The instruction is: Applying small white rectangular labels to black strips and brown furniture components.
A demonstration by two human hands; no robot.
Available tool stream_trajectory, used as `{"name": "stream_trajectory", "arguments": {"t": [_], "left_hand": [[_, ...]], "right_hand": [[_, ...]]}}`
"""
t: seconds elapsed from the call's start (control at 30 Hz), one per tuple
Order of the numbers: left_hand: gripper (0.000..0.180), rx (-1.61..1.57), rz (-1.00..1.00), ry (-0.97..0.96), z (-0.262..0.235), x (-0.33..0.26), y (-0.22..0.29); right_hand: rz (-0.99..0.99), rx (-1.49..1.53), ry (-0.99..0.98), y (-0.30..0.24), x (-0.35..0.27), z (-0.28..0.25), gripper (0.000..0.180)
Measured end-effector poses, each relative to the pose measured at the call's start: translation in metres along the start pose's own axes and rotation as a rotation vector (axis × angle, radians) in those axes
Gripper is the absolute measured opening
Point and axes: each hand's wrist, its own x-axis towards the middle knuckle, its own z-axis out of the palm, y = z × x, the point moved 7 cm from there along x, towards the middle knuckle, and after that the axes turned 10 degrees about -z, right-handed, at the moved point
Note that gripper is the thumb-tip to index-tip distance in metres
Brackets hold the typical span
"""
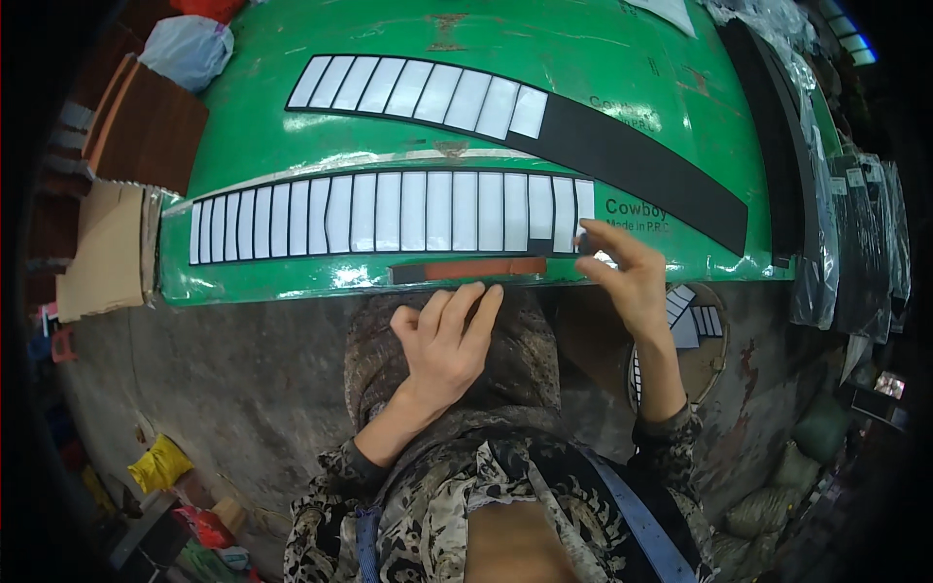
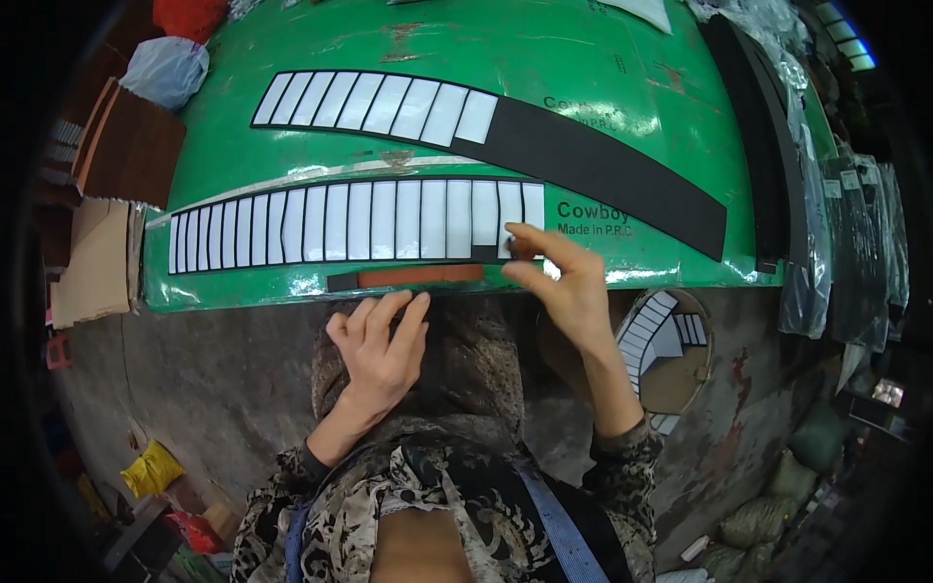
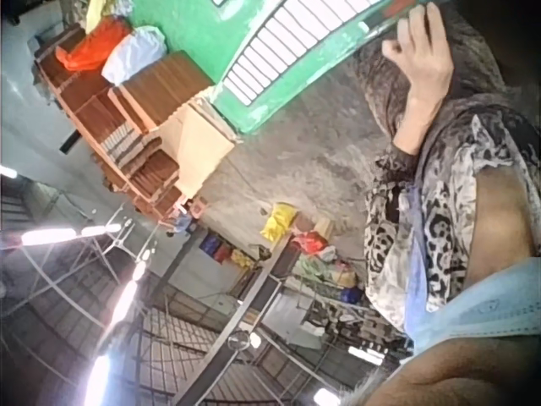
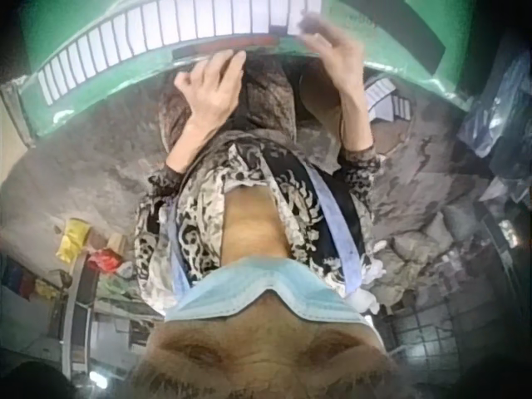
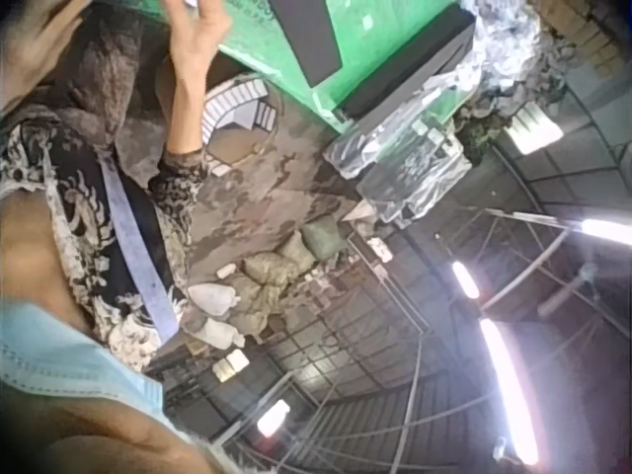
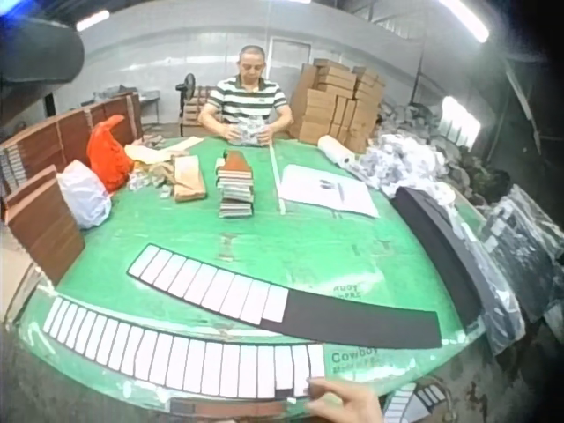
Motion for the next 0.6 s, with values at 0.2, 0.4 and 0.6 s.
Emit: {"name": "stream_trajectory", "arguments": {"t": [0.2, 0.4, 0.6], "left_hand": [[0.054, 0.123, -0.121, -0.106, 0.029, 0.0, 0.007], [0.052, 0.188, -0.103, -0.121, 0.039, -0.01, 0.005], [0.043, 0.193, -0.137, -0.065, 0.042, -0.013, 0.001]], "right_hand": [[-0.274, -0.402, -0.118, -0.033, -0.003, 0.019, 0.035], [-0.382, -0.503, -0.216, -0.028, -0.001, 0.037, 0.028], [-0.415, -0.481, -0.206, -0.023, 0.001, 0.044, 0.026]]}}
